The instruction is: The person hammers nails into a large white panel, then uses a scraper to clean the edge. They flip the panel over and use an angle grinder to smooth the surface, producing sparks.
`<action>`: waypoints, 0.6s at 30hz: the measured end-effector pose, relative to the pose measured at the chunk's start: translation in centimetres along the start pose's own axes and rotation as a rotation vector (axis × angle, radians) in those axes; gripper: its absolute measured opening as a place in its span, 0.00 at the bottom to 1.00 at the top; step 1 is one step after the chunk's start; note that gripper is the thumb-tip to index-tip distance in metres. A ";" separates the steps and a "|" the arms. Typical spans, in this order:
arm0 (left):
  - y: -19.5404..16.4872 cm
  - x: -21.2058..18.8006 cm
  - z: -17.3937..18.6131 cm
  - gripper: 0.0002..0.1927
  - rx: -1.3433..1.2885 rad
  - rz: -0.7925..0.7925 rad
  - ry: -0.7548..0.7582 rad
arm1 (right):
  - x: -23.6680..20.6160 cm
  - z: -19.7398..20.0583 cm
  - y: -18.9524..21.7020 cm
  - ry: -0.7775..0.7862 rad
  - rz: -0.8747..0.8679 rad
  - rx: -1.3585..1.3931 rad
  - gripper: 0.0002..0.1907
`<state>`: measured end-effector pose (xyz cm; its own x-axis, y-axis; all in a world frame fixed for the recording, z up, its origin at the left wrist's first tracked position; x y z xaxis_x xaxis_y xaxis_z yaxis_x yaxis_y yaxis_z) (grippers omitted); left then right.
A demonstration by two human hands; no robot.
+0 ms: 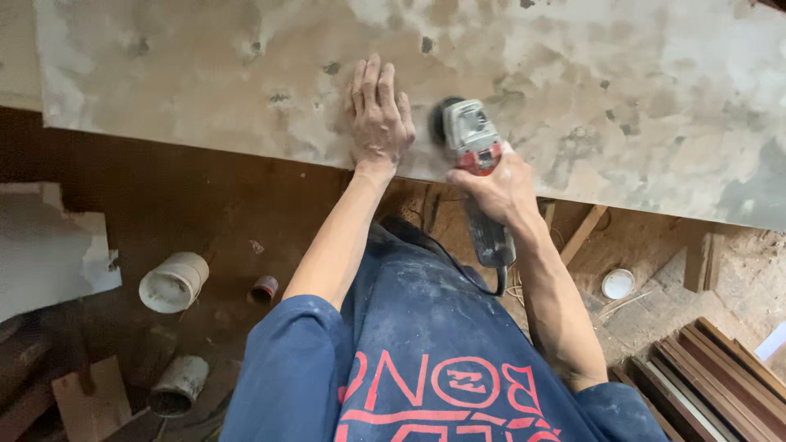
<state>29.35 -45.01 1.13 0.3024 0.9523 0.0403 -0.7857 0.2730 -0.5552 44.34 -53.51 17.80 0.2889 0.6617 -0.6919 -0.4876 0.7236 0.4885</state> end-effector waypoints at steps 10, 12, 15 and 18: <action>-0.1 0.5 -0.1 0.37 0.097 -0.022 0.000 | 1.5 2.9 0.6 -0.083 -0.026 0.104 0.25; -0.3 0.4 0.2 0.40 0.105 -0.009 0.035 | 2.4 3.3 1.5 -0.103 0.004 0.125 0.26; -0.4 0.2 0.5 0.41 0.111 0.024 0.074 | 4.0 3.4 2.5 -0.120 0.070 0.121 0.26; -0.3 0.2 0.2 0.39 0.094 0.022 0.066 | 5.1 2.7 3.0 -0.086 0.135 0.154 0.24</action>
<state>29.49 -44.90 1.49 0.3169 0.9481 -0.0278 -0.8389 0.2665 -0.4747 46.55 -47.42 17.12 0.3023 0.7641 -0.5699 -0.3972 0.6444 0.6534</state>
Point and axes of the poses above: each hand's wrist, its own x-axis towards the middle knuckle, its own z-axis out of the back of the hand, y = z × x, the point moved 1 cm from there along x, towards the middle knuckle, and after that the axes turned 9 degrees about y, right-handed, at the moved point
